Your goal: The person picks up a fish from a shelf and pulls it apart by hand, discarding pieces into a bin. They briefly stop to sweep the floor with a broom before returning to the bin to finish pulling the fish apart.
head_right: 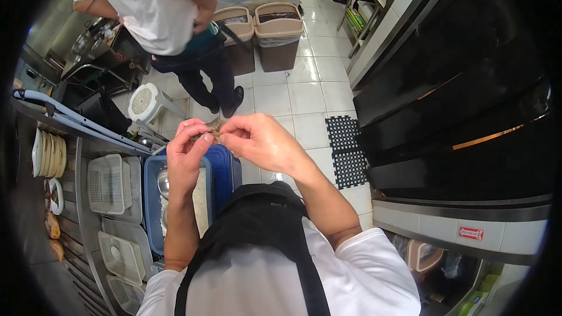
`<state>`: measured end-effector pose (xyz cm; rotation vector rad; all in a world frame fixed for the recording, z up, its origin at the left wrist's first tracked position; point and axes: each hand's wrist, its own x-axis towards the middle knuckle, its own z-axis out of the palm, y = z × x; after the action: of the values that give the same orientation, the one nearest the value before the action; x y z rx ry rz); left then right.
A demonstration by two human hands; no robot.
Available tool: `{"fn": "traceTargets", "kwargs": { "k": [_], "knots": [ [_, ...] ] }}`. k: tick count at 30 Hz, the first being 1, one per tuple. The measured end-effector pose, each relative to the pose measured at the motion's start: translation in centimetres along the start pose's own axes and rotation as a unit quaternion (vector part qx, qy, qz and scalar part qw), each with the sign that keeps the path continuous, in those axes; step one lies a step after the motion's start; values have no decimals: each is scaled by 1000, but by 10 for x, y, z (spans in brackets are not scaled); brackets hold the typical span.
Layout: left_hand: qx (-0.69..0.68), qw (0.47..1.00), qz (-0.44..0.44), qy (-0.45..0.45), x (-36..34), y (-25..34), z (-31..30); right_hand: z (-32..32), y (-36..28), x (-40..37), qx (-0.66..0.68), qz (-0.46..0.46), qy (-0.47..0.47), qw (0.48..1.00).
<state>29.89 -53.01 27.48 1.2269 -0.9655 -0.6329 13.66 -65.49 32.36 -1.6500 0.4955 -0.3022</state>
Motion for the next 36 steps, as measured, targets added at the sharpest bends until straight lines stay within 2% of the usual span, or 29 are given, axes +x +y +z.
{"fn": "traceTargets", "kwargs": {
  "k": [2, 4, 13, 17, 19, 21, 23, 25, 29, 31, 32, 34, 36],
  "knots": [
    [-14, 1000, -5, 6, 0, 0, 0, -1, 6, 2, 34, 0, -14, 999],
    [-38, 999, -13, 31, -1, 1, -2, -2, 14, 3, 142, -2, -22, 990],
    [-99, 990, -43, 96, -3, -1, -11, -2, 14, -4, 208, -9, -15, 978],
    [-107, 990, -30, 88, -4, -3, -14, -1, -10, -18, 235, -25, -24, 971],
    [-128, 988, -15, 81, -5, -3, -14, 1, -30, -33, 287, -80, -50, 953],
    [-139, 987, -1, 77, -5, -1, -12, 5, -57, -56, 286, -84, -47, 953],
    [-148, 986, 11, 71, -6, 1, -12, 9, -74, -74, 301, -196, -95, 928],
    [-159, 985, 39, 58, -8, 1, -12, 21, -76, -66, 359, -419, -130, 824],
    [-130, 989, 62, 46, -10, 3, -15, 50, -63, -90, 269, -436, -87, 854],
    [-57, 992, 107, 46, -11, 2, -17, 82, -83, -82, 386, -571, 61, 722],
    [-61, 992, 103, 50, -12, 5, -16, 75, -87, -79, 385, -571, 61, 723],
    [-60, 991, 105, 52, -13, 8, -16, 55, -95, -66, 333, -626, -51, 703],
    [-57, 992, 103, 55, -16, 8, -16, 57, -104, -64, 328, -635, -30, 698]
  ]
}}
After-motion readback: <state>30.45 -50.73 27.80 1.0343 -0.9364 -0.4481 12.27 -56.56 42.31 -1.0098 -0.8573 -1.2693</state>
